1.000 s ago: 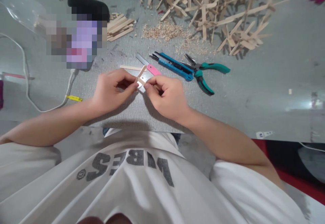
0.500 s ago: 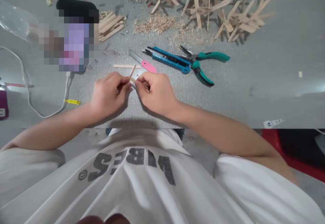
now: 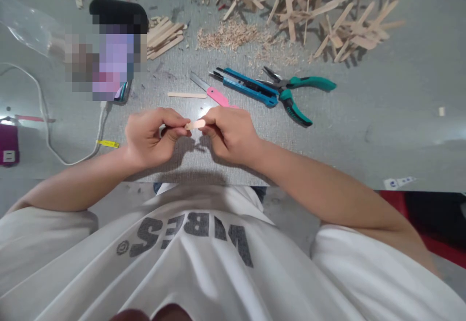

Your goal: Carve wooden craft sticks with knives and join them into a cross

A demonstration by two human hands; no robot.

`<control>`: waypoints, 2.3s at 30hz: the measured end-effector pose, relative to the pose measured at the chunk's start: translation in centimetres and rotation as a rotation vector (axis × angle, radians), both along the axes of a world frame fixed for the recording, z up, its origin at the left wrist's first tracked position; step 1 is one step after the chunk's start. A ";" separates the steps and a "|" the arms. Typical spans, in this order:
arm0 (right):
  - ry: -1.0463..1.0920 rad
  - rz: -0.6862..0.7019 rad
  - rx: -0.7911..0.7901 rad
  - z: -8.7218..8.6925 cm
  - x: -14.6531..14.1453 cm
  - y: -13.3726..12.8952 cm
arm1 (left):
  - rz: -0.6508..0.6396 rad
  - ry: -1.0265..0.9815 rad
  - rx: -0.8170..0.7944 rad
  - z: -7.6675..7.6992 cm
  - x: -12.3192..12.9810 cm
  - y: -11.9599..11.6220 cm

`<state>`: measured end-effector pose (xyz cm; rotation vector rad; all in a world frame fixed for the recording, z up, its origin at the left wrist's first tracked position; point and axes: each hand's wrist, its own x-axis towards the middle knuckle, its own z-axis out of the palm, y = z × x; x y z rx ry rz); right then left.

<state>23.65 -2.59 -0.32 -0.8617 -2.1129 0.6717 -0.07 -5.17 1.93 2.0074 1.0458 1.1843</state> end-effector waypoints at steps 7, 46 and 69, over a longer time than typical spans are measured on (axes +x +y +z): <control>0.014 -0.010 0.138 -0.7 -0.5 -0.6 | -0.003 0.003 0.190 -0.1 0.1 0.0; 0.158 0.008 -0.507 4.2 0.1 0.1 | 0.134 -0.233 -0.327 -0.2 0.5 0.2; 0.211 0.119 -0.601 3.9 -1.2 -2.0 | -0.175 -0.755 -0.561 -1.9 1.8 0.4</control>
